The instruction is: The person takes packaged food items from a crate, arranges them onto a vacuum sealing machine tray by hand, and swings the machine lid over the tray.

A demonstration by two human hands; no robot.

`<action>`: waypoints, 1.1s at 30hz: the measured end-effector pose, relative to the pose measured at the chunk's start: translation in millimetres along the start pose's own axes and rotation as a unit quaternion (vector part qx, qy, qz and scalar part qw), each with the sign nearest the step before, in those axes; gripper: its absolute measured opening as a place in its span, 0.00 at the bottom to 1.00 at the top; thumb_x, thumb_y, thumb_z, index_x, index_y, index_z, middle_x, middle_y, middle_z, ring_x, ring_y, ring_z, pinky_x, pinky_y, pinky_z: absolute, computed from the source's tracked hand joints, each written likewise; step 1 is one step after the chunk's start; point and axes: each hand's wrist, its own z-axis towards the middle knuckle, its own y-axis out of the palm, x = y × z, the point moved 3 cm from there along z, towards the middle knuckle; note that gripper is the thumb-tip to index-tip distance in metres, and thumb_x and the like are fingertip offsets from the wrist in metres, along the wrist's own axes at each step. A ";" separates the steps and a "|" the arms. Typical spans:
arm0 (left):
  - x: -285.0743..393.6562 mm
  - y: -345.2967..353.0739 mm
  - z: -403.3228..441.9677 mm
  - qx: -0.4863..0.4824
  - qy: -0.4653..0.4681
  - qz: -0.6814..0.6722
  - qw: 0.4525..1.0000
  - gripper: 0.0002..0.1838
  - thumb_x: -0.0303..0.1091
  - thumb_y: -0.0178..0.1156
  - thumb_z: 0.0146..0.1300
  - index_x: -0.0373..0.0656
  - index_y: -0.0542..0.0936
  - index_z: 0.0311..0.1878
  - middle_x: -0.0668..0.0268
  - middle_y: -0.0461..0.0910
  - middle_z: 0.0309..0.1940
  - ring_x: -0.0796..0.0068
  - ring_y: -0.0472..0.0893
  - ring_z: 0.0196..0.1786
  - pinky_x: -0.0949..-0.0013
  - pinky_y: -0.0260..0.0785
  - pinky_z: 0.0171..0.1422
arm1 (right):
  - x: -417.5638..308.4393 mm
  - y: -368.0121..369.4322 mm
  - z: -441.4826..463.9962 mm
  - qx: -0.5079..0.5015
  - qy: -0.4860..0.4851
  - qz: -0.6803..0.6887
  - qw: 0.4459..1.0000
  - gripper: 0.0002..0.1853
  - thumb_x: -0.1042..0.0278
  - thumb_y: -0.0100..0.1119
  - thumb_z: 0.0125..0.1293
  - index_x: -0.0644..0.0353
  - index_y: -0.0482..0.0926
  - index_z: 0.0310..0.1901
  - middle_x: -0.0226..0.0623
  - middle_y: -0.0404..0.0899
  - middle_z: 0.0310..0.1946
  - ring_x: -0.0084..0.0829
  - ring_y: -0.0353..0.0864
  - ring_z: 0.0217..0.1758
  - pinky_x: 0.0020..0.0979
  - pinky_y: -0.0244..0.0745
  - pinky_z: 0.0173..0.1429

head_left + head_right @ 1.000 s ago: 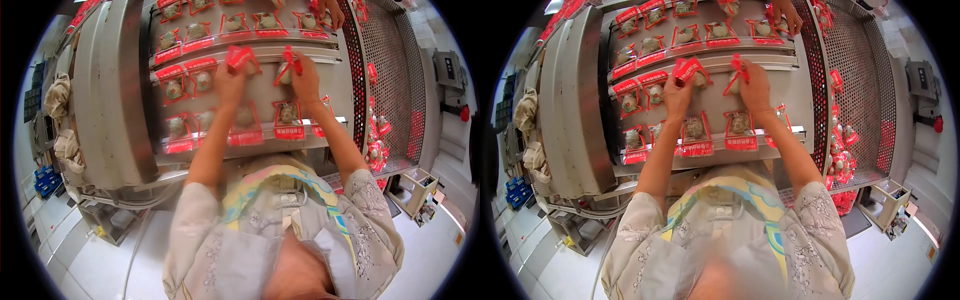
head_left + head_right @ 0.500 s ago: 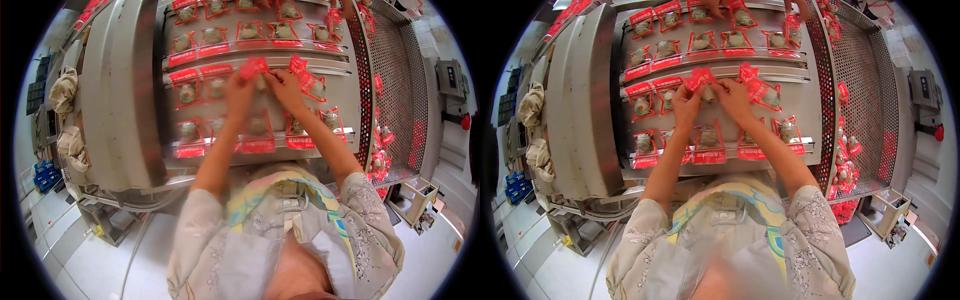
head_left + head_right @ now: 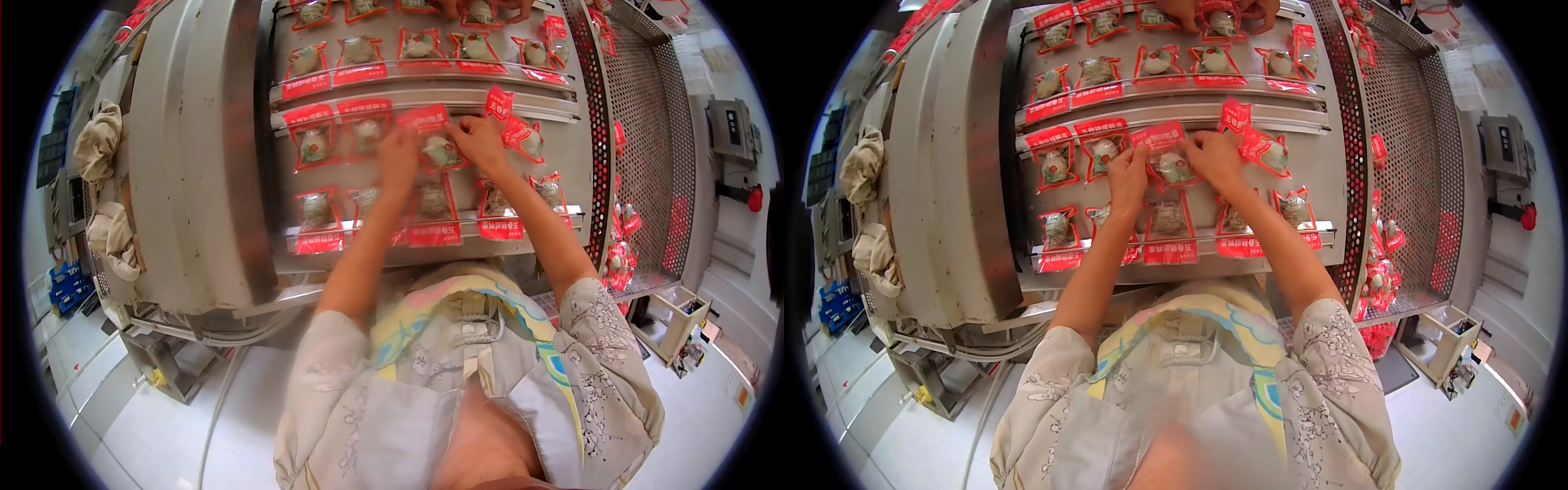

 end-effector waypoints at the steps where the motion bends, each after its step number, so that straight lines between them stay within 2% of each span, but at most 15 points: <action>1: -7.5 1.5 -0.3 0.005 -0.007 0.013 1.000 0.20 0.41 0.52 0.70 0.34 0.78 0.27 0.75 0.72 0.18 0.88 0.66 0.24 0.75 0.57 0.26 | 3.3 -1.1 0.5 0.001 -0.005 -0.036 0.999 0.20 0.52 0.60 0.62 0.64 0.80 0.26 0.38 0.79 0.19 0.26 0.77 0.21 0.32 0.71 0.29; 4: -26.5 7.5 -2.1 -0.002 -0.016 0.033 0.999 0.19 0.40 0.52 0.70 0.33 0.78 0.29 0.72 0.73 0.20 0.85 0.70 0.23 0.74 0.64 0.27 | 8.7 -2.6 2.6 -0.005 -0.007 -0.118 0.993 0.21 0.49 0.60 0.59 0.63 0.81 0.26 0.42 0.80 0.21 0.35 0.80 0.25 0.37 0.73 0.33; 6: -54.1 13.7 3.2 -0.011 -0.060 -0.038 0.997 0.16 0.39 0.52 0.70 0.34 0.77 0.33 0.69 0.76 0.25 0.79 0.74 0.25 0.71 0.70 0.30 | 4.2 -5.8 2.6 -0.021 0.006 -0.137 0.990 0.21 0.49 0.59 0.59 0.62 0.82 0.28 0.43 0.81 0.24 0.39 0.82 0.29 0.39 0.74 0.36; 8: -70.4 16.3 4.8 -0.032 -0.126 -0.097 0.987 0.14 0.38 0.51 0.70 0.35 0.76 0.37 0.67 0.78 0.29 0.74 0.78 0.28 0.68 0.75 0.34 | 11.5 -0.8 10.1 -0.017 0.015 -0.174 0.985 0.20 0.50 0.58 0.59 0.62 0.83 0.30 0.44 0.81 0.25 0.41 0.82 0.32 0.39 0.74 0.38; 10: -49.3 11.9 -1.7 -0.064 -0.209 -0.144 0.965 0.12 0.37 0.50 0.70 0.37 0.75 0.40 0.64 0.79 0.35 0.69 0.80 0.33 0.65 0.79 0.37 | 12.2 -0.3 14.8 -0.022 0.023 -0.170 0.985 0.19 0.51 0.56 0.59 0.62 0.84 0.32 0.46 0.82 0.28 0.45 0.82 0.35 0.41 0.75 0.42; 13: -7.9 13.4 -10.7 -0.063 -0.328 -0.289 0.897 0.11 0.37 0.49 0.70 0.39 0.74 0.43 0.63 0.78 0.37 0.70 0.80 0.38 0.65 0.77 0.39 | 8.9 -2.4 17.1 -0.010 0.032 -0.109 0.993 0.18 0.53 0.55 0.58 0.61 0.84 0.34 0.51 0.82 0.32 0.51 0.81 0.40 0.46 0.75 0.47; 16: -18.4 22.7 -3.3 -0.009 -0.371 -0.311 0.875 0.13 0.41 0.51 0.70 0.40 0.74 0.45 0.63 0.78 0.36 0.69 0.80 0.40 0.62 0.76 0.41 | 14.5 2.4 17.1 0.056 0.040 -0.074 0.995 0.19 0.53 0.55 0.60 0.63 0.83 0.35 0.52 0.82 0.32 0.51 0.81 0.40 0.46 0.74 0.46; 19: -46.3 27.1 12.1 -0.046 -0.261 -0.185 0.946 0.17 0.42 0.55 0.68 0.40 0.73 0.52 0.60 0.78 0.45 0.65 0.79 0.47 0.60 0.73 0.49 | 13.9 7.1 16.6 0.103 0.043 -0.070 0.991 0.18 0.55 0.55 0.62 0.64 0.82 0.36 0.53 0.81 0.32 0.52 0.80 0.40 0.45 0.74 0.46; 21: -18.9 31.5 -1.2 0.050 -0.063 -0.110 0.991 0.21 0.38 0.58 0.63 0.36 0.71 0.55 0.55 0.72 0.55 0.58 0.72 0.58 0.54 0.64 0.61 | 16.0 11.3 17.6 0.122 0.026 -0.065 0.990 0.17 0.56 0.55 0.63 0.65 0.82 0.36 0.52 0.81 0.32 0.52 0.81 0.40 0.45 0.74 0.45; 22: -1.6 30.2 -12.5 0.097 0.038 -0.070 0.992 0.23 0.36 0.60 0.61 0.34 0.70 0.57 0.53 0.69 0.60 0.54 0.68 0.63 0.52 0.60 0.67 | 26.0 16.5 21.3 0.111 0.025 -0.018 0.993 0.17 0.57 0.55 0.63 0.65 0.82 0.35 0.53 0.81 0.31 0.52 0.81 0.39 0.45 0.74 0.45; 24: 45.8 16.1 -39.7 0.092 0.192 0.116 0.970 0.27 0.30 0.63 0.56 0.36 0.70 0.59 0.54 0.67 0.62 0.54 0.67 0.65 0.53 0.59 0.67 | 47.6 26.1 32.1 0.090 0.023 0.077 0.993 0.16 0.58 0.54 0.64 0.66 0.81 0.33 0.53 0.81 0.29 0.52 0.81 0.38 0.45 0.74 0.44; 25: 60.5 12.9 -47.6 0.088 0.265 0.208 0.937 0.29 0.27 0.64 0.54 0.37 0.70 0.61 0.54 0.66 0.63 0.53 0.66 0.65 0.54 0.59 0.67 | 39.6 22.3 28.1 0.088 0.006 0.060 0.994 0.15 0.59 0.55 0.63 0.65 0.81 0.33 0.52 0.81 0.31 0.51 0.81 0.38 0.45 0.73 0.44; 27: 63.6 15.1 -46.5 0.017 0.325 0.279 0.904 0.29 0.25 0.63 0.50 0.38 0.71 0.59 0.55 0.68 0.61 0.51 0.65 0.65 0.52 0.57 0.68 | 8.1 8.9 11.2 0.083 -0.028 0.026 0.996 0.14 0.59 0.56 0.62 0.63 0.81 0.32 0.51 0.81 0.33 0.49 0.81 0.39 0.46 0.73 0.44; 30: 43.7 19.1 -33.6 -0.022 0.366 0.325 0.872 0.28 0.22 0.61 0.47 0.39 0.73 0.56 0.57 0.71 0.59 0.51 0.66 0.64 0.50 0.56 0.69 | -36.1 -0.2 -7.9 0.217 -0.146 -0.236 0.936 0.11 0.64 0.60 0.60 0.62 0.81 0.39 0.41 0.80 0.38 0.44 0.79 0.41 0.40 0.74 0.46; 33: 40.7 18.1 -26.3 -0.025 0.372 0.340 0.864 0.27 0.21 0.60 0.46 0.39 0.73 0.55 0.59 0.72 0.57 0.52 0.67 0.64 0.50 0.57 0.68 | -71.9 -6.1 1.8 0.237 -0.189 -0.227 0.926 0.13 0.64 0.63 0.57 0.57 0.80 0.43 0.41 0.77 0.45 0.43 0.75 0.51 0.41 0.72 0.51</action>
